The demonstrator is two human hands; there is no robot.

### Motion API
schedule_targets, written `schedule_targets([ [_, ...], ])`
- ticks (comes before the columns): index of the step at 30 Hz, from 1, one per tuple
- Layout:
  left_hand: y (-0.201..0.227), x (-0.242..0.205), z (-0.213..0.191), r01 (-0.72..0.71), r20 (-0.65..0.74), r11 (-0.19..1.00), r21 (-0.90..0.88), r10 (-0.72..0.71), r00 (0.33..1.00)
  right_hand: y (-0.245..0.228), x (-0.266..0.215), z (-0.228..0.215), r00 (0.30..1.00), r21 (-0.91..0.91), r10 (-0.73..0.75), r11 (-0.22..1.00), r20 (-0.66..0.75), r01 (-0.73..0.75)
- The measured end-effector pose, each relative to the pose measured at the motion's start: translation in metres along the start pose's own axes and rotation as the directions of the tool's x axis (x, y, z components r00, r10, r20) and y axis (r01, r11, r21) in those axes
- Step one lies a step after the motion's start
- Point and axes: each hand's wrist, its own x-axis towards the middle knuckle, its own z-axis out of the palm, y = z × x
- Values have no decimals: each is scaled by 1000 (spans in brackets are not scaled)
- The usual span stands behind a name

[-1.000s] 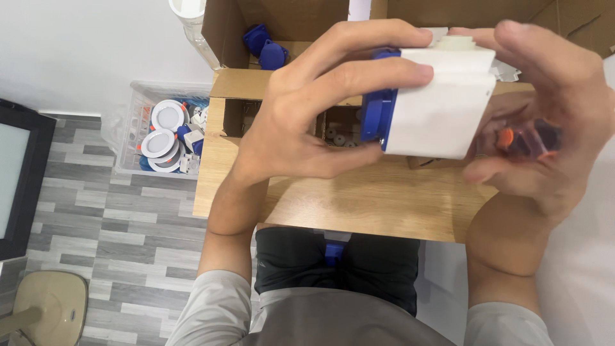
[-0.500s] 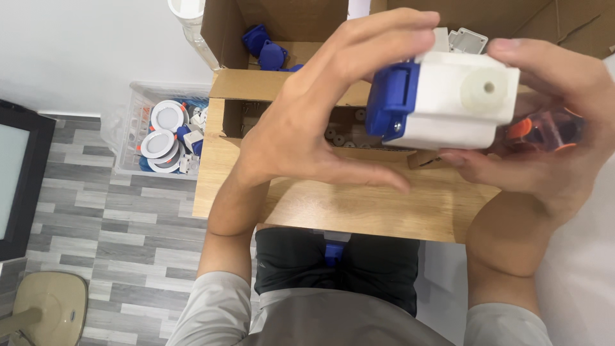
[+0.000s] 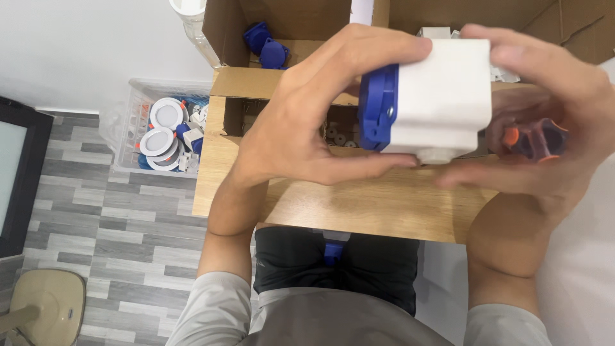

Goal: The person assembles small electrical components on a wooden table. They place a black connector into a blue housing, attach a white cover, and secure it with screws using an orange screwdriver. The process is repeated for a second unit, including inserting a white plastic piece before screwing the cover on.

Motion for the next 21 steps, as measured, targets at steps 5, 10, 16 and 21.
schedule_targets([
  [5, -2, 2, 3, -86, 6, 996, -14, 86, 996, -18, 8, 7, 984, 38, 175, 984, -23, -174],
  [10, -7, 5, 13, -156, -7, 987, 30, 156, 988, -14, 6, 6, 973, -108, 230, 967, -27, -231],
  [16, -12, 2, 9, -94, 83, 995, 44, 90, 993, -18, -9, 6, 979, -151, 171, 971, -114, -187],
  [21, -17, -1, 10, 102, 128, 993, -56, -94, 987, -11, -6, 0, 998, -32, 56, 998, 5, -56],
])
